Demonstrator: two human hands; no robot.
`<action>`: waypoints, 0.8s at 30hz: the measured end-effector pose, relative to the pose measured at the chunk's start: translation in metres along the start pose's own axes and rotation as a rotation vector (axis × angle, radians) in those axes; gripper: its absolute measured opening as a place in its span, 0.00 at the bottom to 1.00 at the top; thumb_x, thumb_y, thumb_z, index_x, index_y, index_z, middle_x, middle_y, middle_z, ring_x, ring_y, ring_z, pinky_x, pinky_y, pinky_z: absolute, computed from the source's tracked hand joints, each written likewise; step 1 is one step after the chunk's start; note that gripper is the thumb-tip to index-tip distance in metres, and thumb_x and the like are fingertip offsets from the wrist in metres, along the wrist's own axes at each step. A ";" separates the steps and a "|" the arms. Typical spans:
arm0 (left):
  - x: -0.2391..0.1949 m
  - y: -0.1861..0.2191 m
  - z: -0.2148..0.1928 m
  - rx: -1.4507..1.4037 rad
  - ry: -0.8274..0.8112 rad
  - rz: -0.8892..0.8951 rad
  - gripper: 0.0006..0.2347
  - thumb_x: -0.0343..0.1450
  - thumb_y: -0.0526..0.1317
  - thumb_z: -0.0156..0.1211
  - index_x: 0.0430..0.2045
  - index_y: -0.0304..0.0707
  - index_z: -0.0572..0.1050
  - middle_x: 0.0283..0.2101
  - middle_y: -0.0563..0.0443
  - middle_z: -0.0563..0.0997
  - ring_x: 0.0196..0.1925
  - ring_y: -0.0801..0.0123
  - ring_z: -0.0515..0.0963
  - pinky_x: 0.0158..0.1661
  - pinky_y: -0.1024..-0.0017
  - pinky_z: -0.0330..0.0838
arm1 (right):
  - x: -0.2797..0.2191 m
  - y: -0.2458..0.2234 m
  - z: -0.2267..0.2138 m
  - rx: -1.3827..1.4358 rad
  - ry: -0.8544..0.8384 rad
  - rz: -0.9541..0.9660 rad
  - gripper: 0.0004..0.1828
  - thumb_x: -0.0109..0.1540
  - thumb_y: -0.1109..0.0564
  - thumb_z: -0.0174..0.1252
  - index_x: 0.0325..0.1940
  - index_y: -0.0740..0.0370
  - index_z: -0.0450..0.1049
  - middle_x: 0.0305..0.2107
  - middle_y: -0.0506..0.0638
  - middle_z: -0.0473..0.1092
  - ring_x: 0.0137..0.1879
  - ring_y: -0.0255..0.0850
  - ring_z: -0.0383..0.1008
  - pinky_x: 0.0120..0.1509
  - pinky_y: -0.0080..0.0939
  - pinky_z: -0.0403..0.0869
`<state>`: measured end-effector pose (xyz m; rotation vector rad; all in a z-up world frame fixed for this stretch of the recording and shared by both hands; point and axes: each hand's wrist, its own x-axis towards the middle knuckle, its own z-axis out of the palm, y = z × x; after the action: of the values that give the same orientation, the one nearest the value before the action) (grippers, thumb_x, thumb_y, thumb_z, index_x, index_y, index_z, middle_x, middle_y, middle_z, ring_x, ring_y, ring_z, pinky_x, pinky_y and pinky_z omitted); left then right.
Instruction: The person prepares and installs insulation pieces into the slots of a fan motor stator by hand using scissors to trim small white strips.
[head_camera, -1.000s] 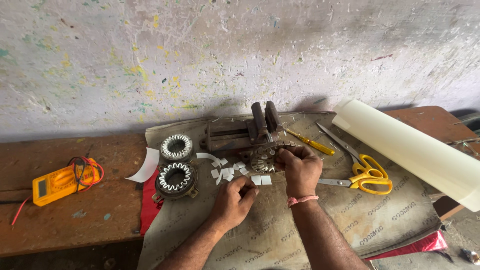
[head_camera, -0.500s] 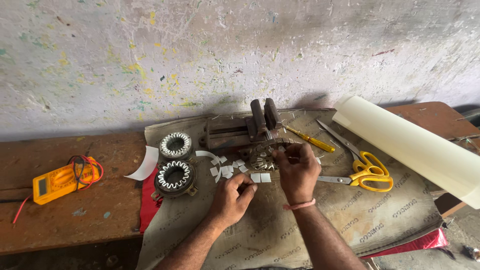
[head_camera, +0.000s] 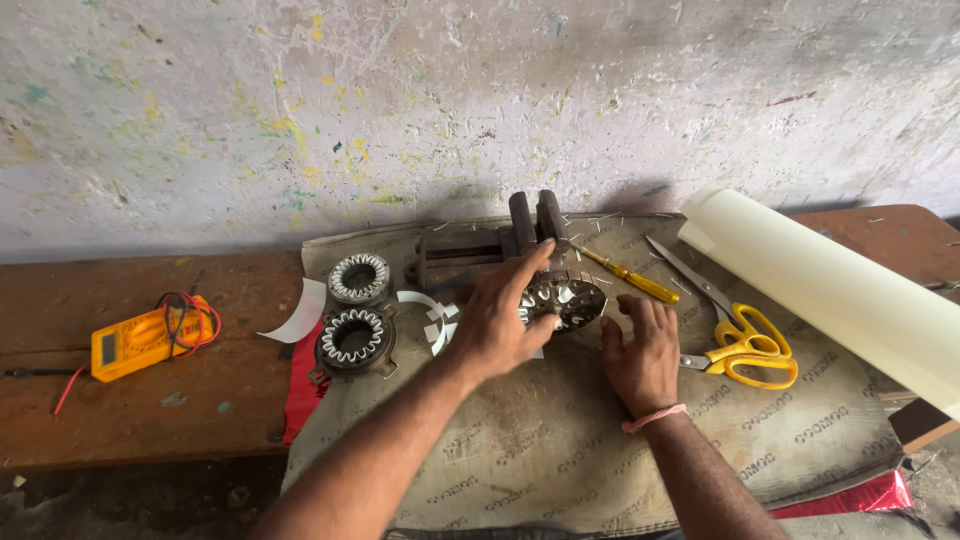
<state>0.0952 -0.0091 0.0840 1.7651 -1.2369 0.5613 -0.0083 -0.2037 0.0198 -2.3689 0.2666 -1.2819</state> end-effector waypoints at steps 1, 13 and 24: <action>0.007 -0.003 0.001 -0.145 -0.143 -0.084 0.40 0.64 0.34 0.72 0.72 0.40 0.56 0.63 0.37 0.77 0.65 0.49 0.75 0.65 0.55 0.69 | 0.001 0.003 0.000 0.002 -0.001 0.001 0.16 0.57 0.61 0.64 0.49 0.63 0.74 0.41 0.56 0.74 0.50 0.56 0.72 0.54 0.52 0.71; 0.024 -0.020 0.018 -0.202 -0.265 -0.155 0.30 0.69 0.33 0.67 0.67 0.41 0.62 0.65 0.40 0.75 0.61 0.57 0.80 0.61 0.59 0.75 | 0.004 0.010 -0.001 0.096 -0.106 0.185 0.12 0.59 0.59 0.64 0.46 0.63 0.76 0.40 0.55 0.77 0.45 0.51 0.76 0.47 0.49 0.75; 0.024 -0.010 0.013 -0.166 -0.275 -0.099 0.28 0.69 0.33 0.67 0.66 0.36 0.64 0.65 0.38 0.74 0.66 0.52 0.76 0.64 0.59 0.71 | 0.006 0.008 -0.002 0.118 -0.113 0.176 0.11 0.59 0.59 0.64 0.44 0.64 0.76 0.37 0.55 0.78 0.46 0.50 0.77 0.48 0.49 0.75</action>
<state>0.1126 -0.0314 0.0910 1.7912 -1.3313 0.1554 -0.0064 -0.2140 0.0215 -2.2534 0.3468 -1.0498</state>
